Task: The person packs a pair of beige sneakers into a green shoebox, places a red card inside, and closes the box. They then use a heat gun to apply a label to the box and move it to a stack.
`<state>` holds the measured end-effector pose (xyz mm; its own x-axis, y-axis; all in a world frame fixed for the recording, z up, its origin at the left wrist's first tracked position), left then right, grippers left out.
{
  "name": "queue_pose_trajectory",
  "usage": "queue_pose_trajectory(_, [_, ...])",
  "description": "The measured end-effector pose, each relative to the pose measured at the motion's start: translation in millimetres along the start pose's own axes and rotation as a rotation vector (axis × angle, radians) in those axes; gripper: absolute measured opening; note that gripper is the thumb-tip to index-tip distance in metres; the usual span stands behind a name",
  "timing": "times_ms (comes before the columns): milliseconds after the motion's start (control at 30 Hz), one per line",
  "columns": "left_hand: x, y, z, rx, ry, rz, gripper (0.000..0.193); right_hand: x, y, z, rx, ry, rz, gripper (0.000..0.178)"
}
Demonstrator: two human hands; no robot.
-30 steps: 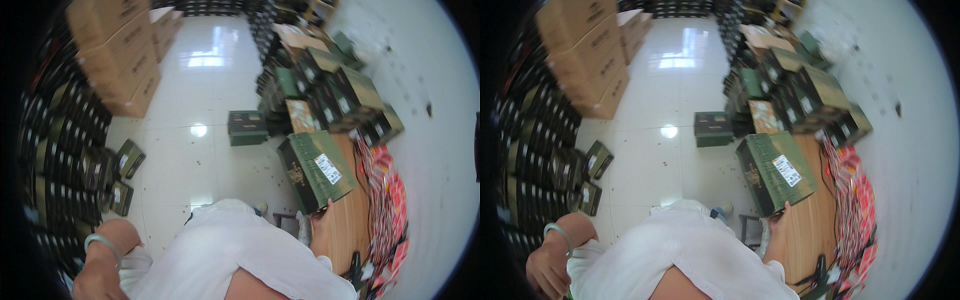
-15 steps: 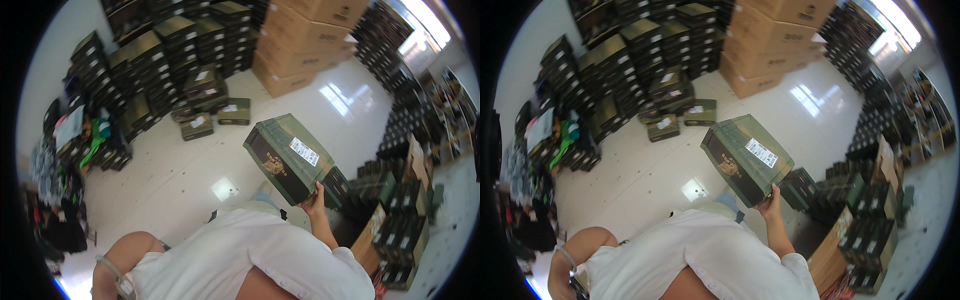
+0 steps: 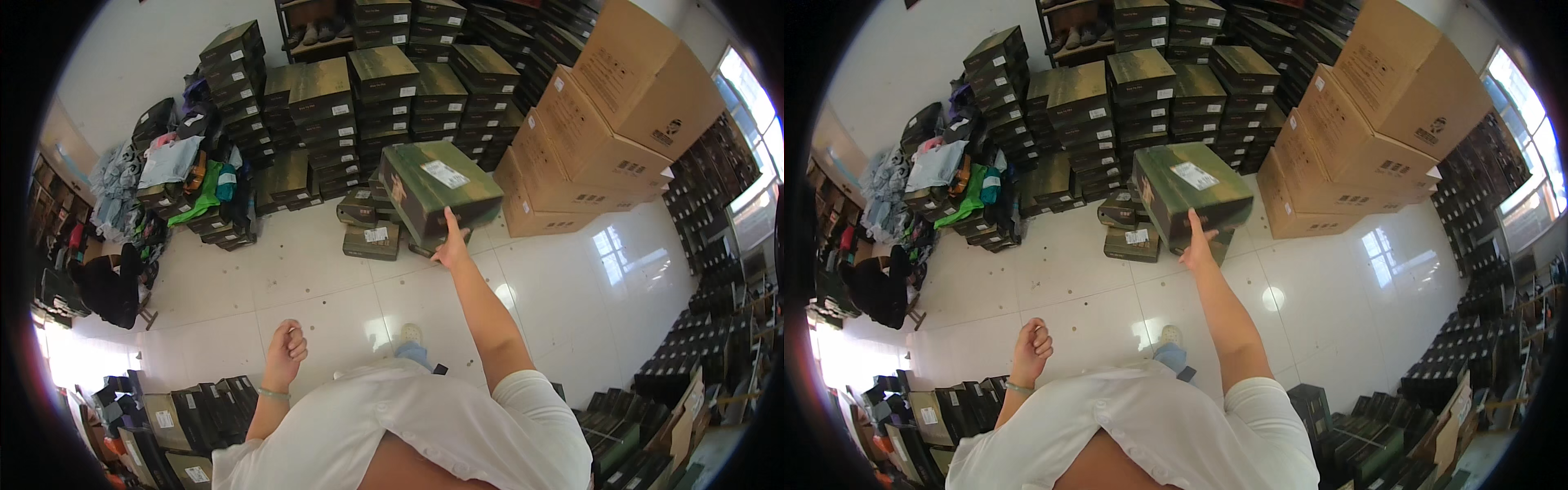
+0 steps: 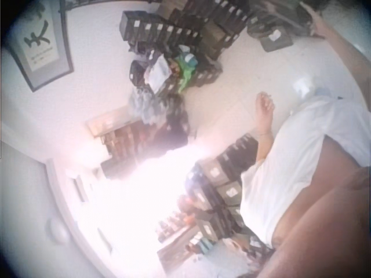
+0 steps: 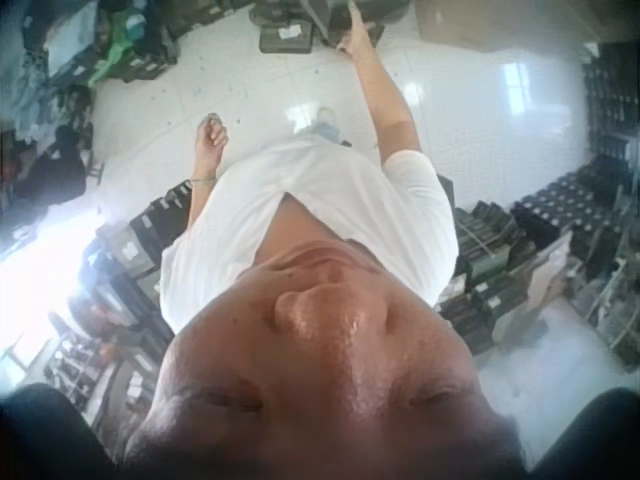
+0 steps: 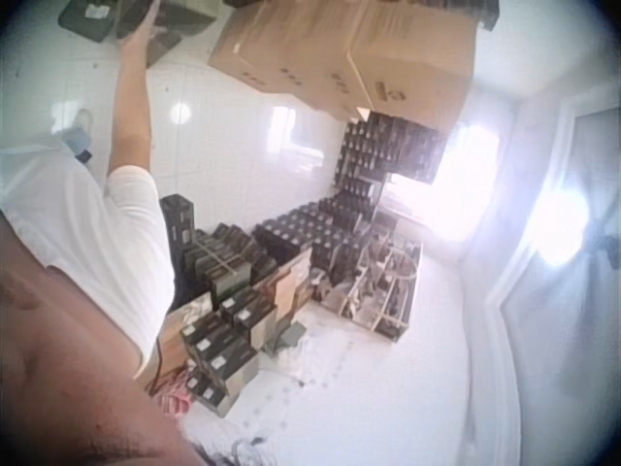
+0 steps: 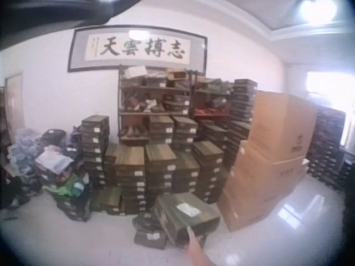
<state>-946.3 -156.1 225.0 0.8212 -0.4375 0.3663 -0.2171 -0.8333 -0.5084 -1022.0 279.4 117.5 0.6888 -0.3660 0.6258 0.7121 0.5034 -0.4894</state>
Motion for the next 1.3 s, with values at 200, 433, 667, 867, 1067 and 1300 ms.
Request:
queue_pose_trajectory(200, [-75.1, -31.9, 25.2, -0.176, 0.143, -0.045, 0.023, -107.2, 60.7, -61.9, 0.604, -0.155, 0.326, 0.090])
queue_pose_trajectory(433, [-91.1, 9.1, 55.4, -0.219, 0.248, -0.262, 0.023, -70.2, 405.3, -247.1, 1.060, -0.387, 0.063, 0.024])
queue_pose_trajectory(667, [-72.3, 210.0, 141.2, -0.627, 0.387, -0.559, 0.032, 53.3, 496.1, -199.9, 0.764, -0.519, -0.553, 0.026])
queue_pose_trajectory(867, [-198.4, 217.8, 98.5, -0.935, 0.478, -0.186, 0.034, 61.0, 335.3, -197.4, 0.180, -0.104, -0.556, 0.046])
queue_pose_trajectory(1067, [-308.4, 151.4, 52.2, -1.073, 0.621, -0.063, 0.035, 179.5, 250.7, -312.3, 0.600, -0.059, -0.705, 0.049])
queue_pose_trajectory(1300, [-394.6, 73.8, 86.0, -1.133, 0.551, 0.004, 0.045, 405.4, 274.5, -606.0, 0.274, -0.825, -1.132, 0.038])
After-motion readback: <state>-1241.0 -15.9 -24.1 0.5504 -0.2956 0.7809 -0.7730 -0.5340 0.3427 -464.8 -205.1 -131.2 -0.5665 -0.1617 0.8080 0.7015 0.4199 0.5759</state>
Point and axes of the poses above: each hand's wrist, its own x-axis away from the middle knuckle, its own y-axis out of the back of the hand, z = x × y, the point moved 2 cm from there along -x, towards the middle knuckle
